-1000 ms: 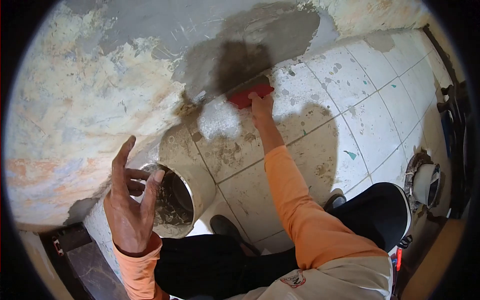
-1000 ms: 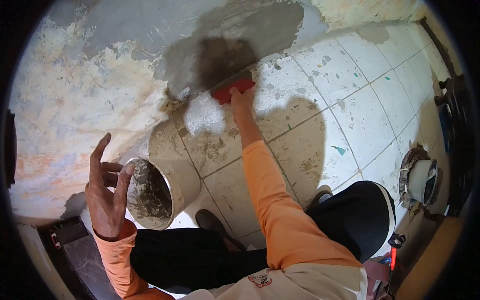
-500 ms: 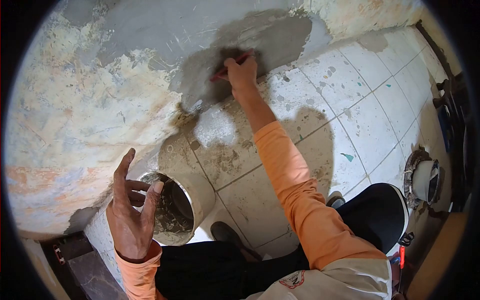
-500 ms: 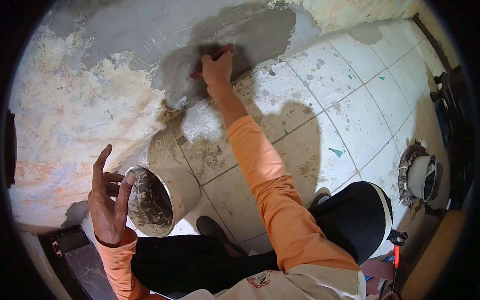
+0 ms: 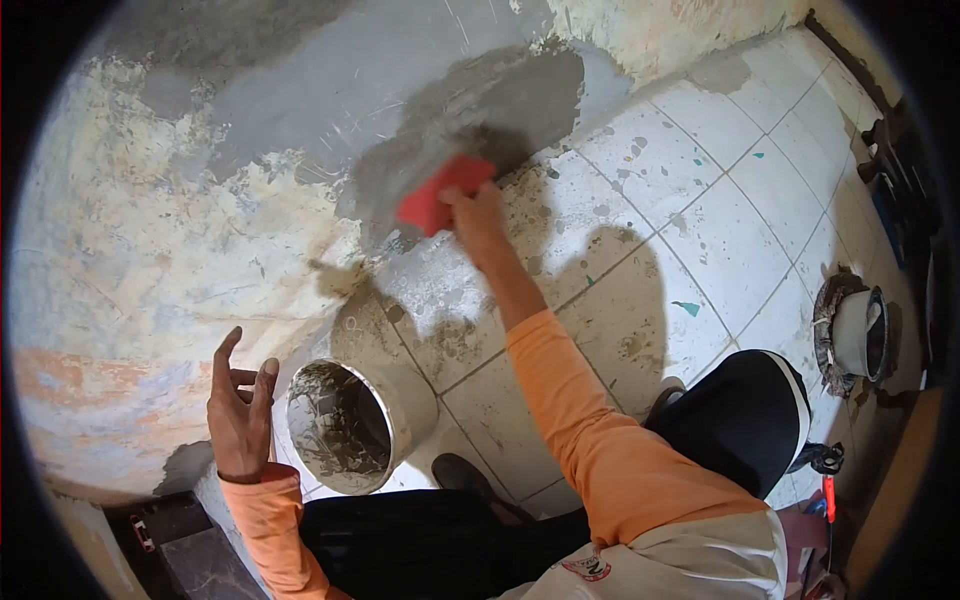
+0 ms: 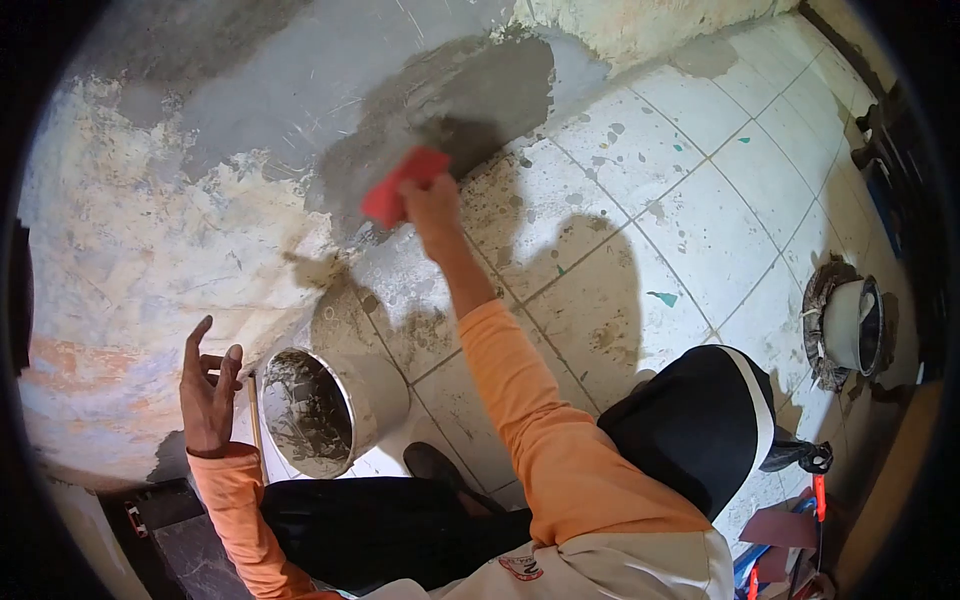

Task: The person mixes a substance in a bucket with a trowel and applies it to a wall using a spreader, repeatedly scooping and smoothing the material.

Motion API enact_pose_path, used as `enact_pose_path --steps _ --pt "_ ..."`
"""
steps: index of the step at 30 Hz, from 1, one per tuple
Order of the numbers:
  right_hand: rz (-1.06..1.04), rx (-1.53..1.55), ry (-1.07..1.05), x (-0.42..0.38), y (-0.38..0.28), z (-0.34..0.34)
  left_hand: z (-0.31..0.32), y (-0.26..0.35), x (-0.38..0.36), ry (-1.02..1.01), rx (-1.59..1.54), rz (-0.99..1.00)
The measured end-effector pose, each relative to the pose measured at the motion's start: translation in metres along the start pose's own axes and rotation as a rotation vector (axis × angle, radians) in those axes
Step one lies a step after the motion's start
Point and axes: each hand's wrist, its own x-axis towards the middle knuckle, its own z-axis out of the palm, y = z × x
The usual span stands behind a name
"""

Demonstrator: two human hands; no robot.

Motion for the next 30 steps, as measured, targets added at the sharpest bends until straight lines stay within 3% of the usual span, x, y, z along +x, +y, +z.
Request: enact_pose_path --steps 2,4,5,7,9,11,13,14,16,18,19,22,23,26,27,30 --pt "-0.095 -0.312 0.171 0.022 0.028 -0.038 0.002 -0.037 0.008 -0.023 0.018 0.046" --pt "-0.226 -0.537 0.347 0.090 0.120 -0.079 0.001 -0.078 0.016 -0.096 0.070 -0.001" --pt "-0.225 -0.524 0.344 0.107 0.116 -0.080 0.001 -0.101 0.018 -0.094 0.169 -0.019" --pt "-0.044 -0.142 0.198 0.130 0.108 -0.074 0.002 -0.147 0.024 -0.096 0.315 -0.068" --pt "0.126 -0.078 0.133 0.098 0.004 -0.032 0.002 -0.173 0.026 -0.138 0.314 -0.117" --pt "0.128 0.049 -0.005 0.093 -0.039 -0.003 0.005 -0.181 0.022 -0.252 0.269 -0.232" --pt "-0.040 0.014 -0.040 0.086 -0.060 0.015 0.011 -0.196 0.027 -0.342 0.276 -0.264" --pt "-0.025 0.009 -0.045 0.076 -0.072 0.023 0.016 -0.212 0.026 -0.429 0.280 -0.284" --pt "-0.209 0.083 -0.087 0.054 -0.101 0.037 0.030 -0.251 0.027 -0.455 0.230 -0.228" --pt "-0.189 0.034 -0.180 0.023 -0.136 0.034 0.038 -0.277 0.025 -0.515 0.198 -0.246" --pt "-0.182 -0.010 -0.259 0.008 -0.148 0.028 0.032 -0.216 0.017 -0.544 0.090 -0.484" --pt "-0.084 -0.095 -0.355 -0.025 -0.164 0.018 0.047 -0.258 0.015 -0.637 -0.184 -0.396" --pt "-0.082 -0.092 -0.362 -0.027 -0.157 0.018 0.049 -0.260 0.010 -0.620 -0.285 -0.447" --pt "-0.012 -0.179 -0.564 -0.031 -0.126 0.018 0.044 -0.231 0.004 -0.437 -0.308 -0.549" --pt "-0.025 -0.248 -0.663 -0.040 -0.121 0.023 0.045 -0.236 0.005 -0.510 -0.338 -0.554" --pt "-0.106 -0.267 -0.854 -0.068 -0.114 0.034 0.050 -0.242 -0.001 -0.408 -0.283 -0.474"
